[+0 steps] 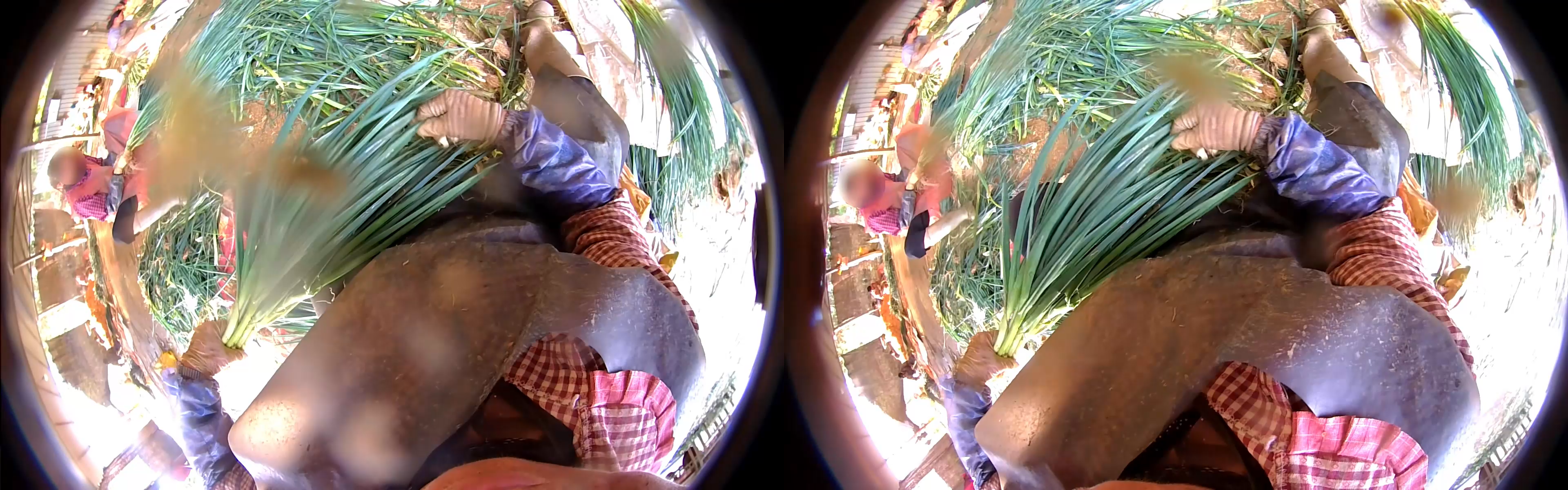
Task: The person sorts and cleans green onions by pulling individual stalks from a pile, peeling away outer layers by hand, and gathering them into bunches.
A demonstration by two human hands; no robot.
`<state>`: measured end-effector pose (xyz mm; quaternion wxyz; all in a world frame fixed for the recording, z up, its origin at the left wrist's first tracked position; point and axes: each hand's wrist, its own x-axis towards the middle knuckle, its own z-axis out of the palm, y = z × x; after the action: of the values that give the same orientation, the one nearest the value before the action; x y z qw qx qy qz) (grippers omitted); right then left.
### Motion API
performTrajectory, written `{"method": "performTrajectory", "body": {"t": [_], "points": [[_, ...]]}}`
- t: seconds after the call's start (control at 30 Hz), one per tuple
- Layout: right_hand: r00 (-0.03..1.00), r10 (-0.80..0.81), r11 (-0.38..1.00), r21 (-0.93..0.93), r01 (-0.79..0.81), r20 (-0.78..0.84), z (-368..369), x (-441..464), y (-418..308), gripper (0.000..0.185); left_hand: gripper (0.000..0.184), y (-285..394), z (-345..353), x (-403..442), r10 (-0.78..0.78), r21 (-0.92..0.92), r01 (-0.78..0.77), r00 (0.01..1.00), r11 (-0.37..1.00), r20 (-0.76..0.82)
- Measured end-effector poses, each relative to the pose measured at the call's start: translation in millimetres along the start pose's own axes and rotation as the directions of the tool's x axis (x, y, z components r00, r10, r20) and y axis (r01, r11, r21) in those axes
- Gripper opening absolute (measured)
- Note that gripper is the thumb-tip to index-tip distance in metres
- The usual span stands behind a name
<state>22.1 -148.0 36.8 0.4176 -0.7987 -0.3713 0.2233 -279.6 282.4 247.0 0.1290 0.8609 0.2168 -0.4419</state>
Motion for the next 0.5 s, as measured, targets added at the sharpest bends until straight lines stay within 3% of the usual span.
{"method": "performTrajectory", "body": {"t": [0.03, 0.1, 0.13, 0.17, 0.2, 0.27, 0.3, 0.33, 0.37, 0.43, 0.47, 0.5], "points": [[0.977, 0.148, 0.948, 0.258, -0.185, 0.153, -3, -6, -4, 0.014, 0.033, -8, 4, 5, 0.0, 0.002, 0.0, 1.0, 1.0, 0.003], [0.96, 0.221, 0.913, 0.309, -0.265, 0.171, -11, -16, 4, 0.011, 0.034, -30, 12, 13, 0.043, -0.008, -0.044, 0.998, 0.999, -0.055], [0.973, 0.212, 0.976, 0.028, -0.215, 0.088, -22, -18, 36, 0.011, 0.034, -32, 13, 11, 0.045, -0.009, -0.046, 0.998, 0.999, -0.053], [0.984, 0.177, 0.95, -0.262, -0.168, 0.012, -34, -19, 74, 0.012, 0.035, -35, 13, 10, 0.08, 0.06, -0.075, 0.992, 0.995, -0.093], [0.985, 0.1, 0.806, -0.592, 0.003, 0.141, -46, -24, 133, 0.01, 0.035, -36, 14, 9, 0.116, 0.128, -0.1, 0.984, 0.987, -0.131], [0.955, 0.073, 0.542, -0.815, 0.203, 0.286, -86, -34, 213, 0.011, 0.036, -33, 13, -2, 0.114, 0.16, -0.082, 0.973, 0.984, -0.203], [0.989, 0.145, 0.7, -0.709, -0.089, 0.02, -109, -37, 237, 0.012, 0.036, -32, 12, -6, 0.112, 0.192, -0.06, 0.955, 0.98, -0.276], [0.958, 0.231, 0.786, -0.548, -0.287, -0.17, -126, -41, 224, 0.014, 0.036, -35, 12, -7, 0.129, 0.295, -0.03, 0.937, 0.955, -0.324], [0.92, 0.247, 0.864, -0.362, -0.351, -0.304, -135, -43, 186, 0.017, 0.036, -36, 12, -8, 0.128, 0.291, -0.029, 0.937, 0.956, -0.325], [0.893, 0.093, 0.975, -0.142, -0.171, -0.44, -137, -37, 109, 0.025, 0.041, -36, 9, -12, 0.101, 0.495, 0.115, 0.916, 0.861, -0.388], [0.884, -0.04, 0.992, -0.127, -0.022, -0.466, -134, -27, 76, 0.029, 0.041, -41, 10, -10, 0.1, 0.493, 0.115, 0.916, 0.862, -0.39], [0.864, -0.237, 0.963, -0.221, 0.151, -0.444, -124, -9, 54, 0.033, 0.052, -48, 13, -7, 0.028, 0.546, 0.218, 0.913, 0.809, -0.407]]}}
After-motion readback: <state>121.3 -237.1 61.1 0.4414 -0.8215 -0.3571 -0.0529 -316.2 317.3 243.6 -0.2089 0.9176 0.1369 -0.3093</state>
